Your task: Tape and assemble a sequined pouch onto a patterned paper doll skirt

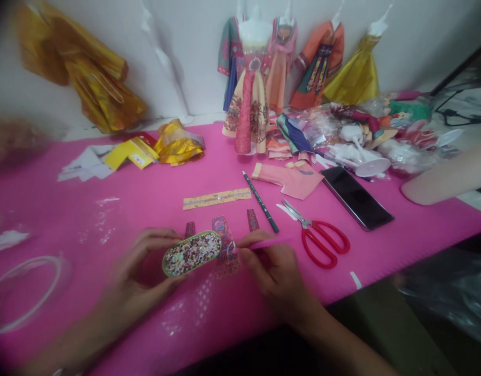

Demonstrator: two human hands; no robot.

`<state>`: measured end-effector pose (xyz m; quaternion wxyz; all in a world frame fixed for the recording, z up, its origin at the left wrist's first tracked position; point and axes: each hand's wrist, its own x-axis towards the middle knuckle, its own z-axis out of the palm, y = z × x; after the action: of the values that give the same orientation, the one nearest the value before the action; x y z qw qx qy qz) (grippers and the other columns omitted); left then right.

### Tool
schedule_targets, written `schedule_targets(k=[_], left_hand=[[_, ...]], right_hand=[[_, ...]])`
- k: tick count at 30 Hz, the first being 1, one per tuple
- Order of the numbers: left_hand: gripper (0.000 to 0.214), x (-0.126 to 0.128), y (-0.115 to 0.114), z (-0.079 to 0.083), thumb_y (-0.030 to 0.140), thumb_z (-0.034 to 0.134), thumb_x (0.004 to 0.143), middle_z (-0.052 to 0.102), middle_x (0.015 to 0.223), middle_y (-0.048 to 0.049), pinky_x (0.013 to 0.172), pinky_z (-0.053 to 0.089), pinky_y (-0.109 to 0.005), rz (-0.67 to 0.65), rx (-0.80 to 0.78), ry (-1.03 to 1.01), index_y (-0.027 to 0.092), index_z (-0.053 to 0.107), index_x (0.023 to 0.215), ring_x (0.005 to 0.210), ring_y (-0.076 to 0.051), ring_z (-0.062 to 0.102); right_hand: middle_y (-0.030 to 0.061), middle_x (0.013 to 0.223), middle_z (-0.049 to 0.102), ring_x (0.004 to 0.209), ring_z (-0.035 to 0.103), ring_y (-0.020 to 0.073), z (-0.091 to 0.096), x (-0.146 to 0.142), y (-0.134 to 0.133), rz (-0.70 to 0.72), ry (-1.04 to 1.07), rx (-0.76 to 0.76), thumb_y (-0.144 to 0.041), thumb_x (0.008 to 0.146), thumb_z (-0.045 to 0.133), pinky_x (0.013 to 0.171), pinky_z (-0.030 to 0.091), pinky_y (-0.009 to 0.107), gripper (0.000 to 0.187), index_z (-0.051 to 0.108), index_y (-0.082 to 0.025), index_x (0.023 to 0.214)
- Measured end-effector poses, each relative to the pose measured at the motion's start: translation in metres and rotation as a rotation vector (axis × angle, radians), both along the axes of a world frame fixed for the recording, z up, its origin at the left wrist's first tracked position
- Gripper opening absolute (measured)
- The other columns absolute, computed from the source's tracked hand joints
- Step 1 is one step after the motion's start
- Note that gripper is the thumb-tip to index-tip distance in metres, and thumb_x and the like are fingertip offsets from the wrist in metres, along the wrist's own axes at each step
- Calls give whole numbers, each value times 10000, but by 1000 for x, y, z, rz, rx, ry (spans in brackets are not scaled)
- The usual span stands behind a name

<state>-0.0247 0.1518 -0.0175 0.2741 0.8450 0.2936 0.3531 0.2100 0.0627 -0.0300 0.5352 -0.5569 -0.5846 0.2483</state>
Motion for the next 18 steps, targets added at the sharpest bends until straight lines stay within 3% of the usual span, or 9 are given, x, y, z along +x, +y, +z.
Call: schedule_targets(k=[4,8,10,14,18], left_hand=[[315,0,-1,1,308,736,818,616,1042,-63,850,507,-440,-23,10,-11,228,580,1080,996,-249,598],[358,1,-2,0,311,755,808,606,1062,-67,857,499,-425,-91,-19,-19,218,582,1107,1009,-245,590],[385,1,-3,-2,321,760,802,602,1080,-71,865,493,-419,-127,-26,-27,213,584,1127,1018,-244,584],[415,1,-5,-3,339,764,796,597,1097,-73,876,483,-413,-164,-32,-26,221,581,1149,1024,-243,567],[395,1,-7,-2,358,755,798,603,1077,-77,871,483,-425,-205,-43,-10,231,586,1132,999,-249,568]], right_hand=[[12,935,692,927,651,181,2,1,-2,-32,-69,109,-124,905,607,819,552,320,199,677,-261,1031],[-17,864,701,778,666,134,2,-1,-9,-38,2,50,-90,946,535,711,554,258,283,649,-275,1127],[-8,902,712,834,681,145,1,-1,-12,-27,48,26,-95,964,498,761,559,275,268,634,-271,1111],[56,1163,681,1122,629,235,1,3,-12,129,-49,88,-163,918,598,978,500,410,287,556,-260,1184],[93,1233,644,1154,603,291,2,5,-9,275,-182,112,-290,807,769,1023,445,496,513,488,-255,1235]])
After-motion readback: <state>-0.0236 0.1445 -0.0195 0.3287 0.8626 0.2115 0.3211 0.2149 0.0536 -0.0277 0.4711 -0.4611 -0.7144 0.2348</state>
